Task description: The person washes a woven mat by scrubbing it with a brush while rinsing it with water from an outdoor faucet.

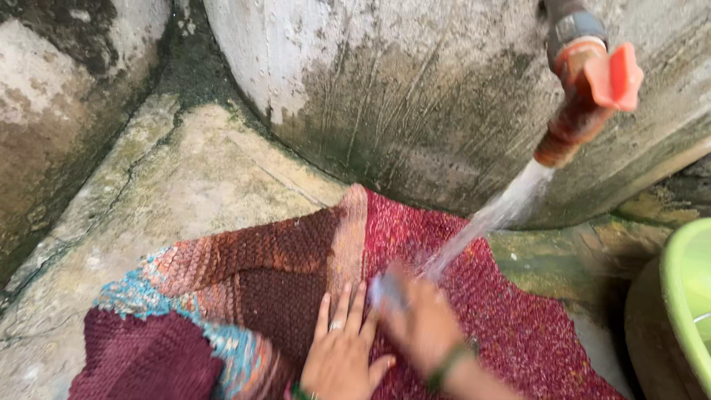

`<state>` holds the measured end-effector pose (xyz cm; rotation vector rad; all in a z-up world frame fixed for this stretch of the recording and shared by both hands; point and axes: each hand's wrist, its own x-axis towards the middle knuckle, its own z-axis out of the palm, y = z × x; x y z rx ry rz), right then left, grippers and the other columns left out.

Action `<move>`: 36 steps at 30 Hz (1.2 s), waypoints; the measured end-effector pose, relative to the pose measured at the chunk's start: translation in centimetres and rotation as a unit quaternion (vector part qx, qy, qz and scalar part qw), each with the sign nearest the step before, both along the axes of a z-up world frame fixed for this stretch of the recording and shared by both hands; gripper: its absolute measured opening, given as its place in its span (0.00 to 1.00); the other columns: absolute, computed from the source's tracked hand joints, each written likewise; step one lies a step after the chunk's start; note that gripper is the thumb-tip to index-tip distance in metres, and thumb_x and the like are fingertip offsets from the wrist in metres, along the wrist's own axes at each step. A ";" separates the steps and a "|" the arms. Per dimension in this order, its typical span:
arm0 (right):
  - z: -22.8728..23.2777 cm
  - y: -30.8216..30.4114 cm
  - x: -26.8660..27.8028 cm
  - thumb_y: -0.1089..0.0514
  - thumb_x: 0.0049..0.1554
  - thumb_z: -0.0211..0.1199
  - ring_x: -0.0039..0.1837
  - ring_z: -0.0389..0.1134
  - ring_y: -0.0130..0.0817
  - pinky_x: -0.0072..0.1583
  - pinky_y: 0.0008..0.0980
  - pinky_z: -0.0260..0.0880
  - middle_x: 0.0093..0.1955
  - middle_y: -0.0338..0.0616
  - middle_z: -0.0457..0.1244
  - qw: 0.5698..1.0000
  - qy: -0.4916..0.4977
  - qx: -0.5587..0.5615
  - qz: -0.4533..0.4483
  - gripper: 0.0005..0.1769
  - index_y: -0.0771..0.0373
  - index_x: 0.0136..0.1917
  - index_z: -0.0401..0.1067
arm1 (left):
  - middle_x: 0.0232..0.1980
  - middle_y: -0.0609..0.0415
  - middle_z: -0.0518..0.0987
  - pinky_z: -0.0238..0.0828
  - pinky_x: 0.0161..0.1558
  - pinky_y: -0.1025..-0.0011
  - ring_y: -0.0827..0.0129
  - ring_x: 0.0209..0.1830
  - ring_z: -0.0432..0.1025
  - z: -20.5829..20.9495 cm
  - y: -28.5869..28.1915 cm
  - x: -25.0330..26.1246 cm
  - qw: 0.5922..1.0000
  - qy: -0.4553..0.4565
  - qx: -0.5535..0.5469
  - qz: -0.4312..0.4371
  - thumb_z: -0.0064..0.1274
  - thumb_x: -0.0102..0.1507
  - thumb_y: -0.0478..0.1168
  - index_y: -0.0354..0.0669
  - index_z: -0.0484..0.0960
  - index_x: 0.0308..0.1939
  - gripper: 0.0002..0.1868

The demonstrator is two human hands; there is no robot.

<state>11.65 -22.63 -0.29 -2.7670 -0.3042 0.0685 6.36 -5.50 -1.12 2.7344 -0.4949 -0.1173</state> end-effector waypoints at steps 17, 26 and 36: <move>-2.8 -1.3 0.5 0.39 0.55 0.60 0.61 0.62 0.68 0.58 0.54 0.71 0.71 0.65 0.55 0.965 -0.161 -0.163 0.125 0.42 0.49 0.78 0.52 | 0.73 0.36 0.67 0.49 0.72 0.38 0.44 0.76 0.59 -13.9 0.1 -1.8 0.921 -0.379 0.094 0.004 0.38 0.69 0.55 0.43 0.64 0.71 0.31; -0.1 -9.0 12.1 0.37 0.59 0.54 0.62 0.64 0.57 0.61 0.50 0.71 0.64 0.60 0.59 0.966 -0.062 -0.186 -0.167 0.41 0.48 0.82 0.52 | 0.67 0.47 0.75 0.58 0.66 0.36 0.54 0.72 0.67 -17.7 0.4 -3.2 0.930 -0.366 -0.030 -0.024 0.35 0.74 0.52 0.56 0.77 0.65 0.20; -0.5 -7.5 -1.1 0.38 0.61 0.56 0.62 0.67 0.56 0.63 0.47 0.73 0.63 0.60 0.60 0.961 0.010 -0.195 -0.194 0.43 0.46 0.84 0.47 | 0.82 0.32 0.37 0.20 0.74 0.39 0.40 0.83 0.28 0.2 -2.3 0.9 0.993 0.065 0.006 -0.098 0.40 0.60 0.67 0.41 0.43 0.79 0.52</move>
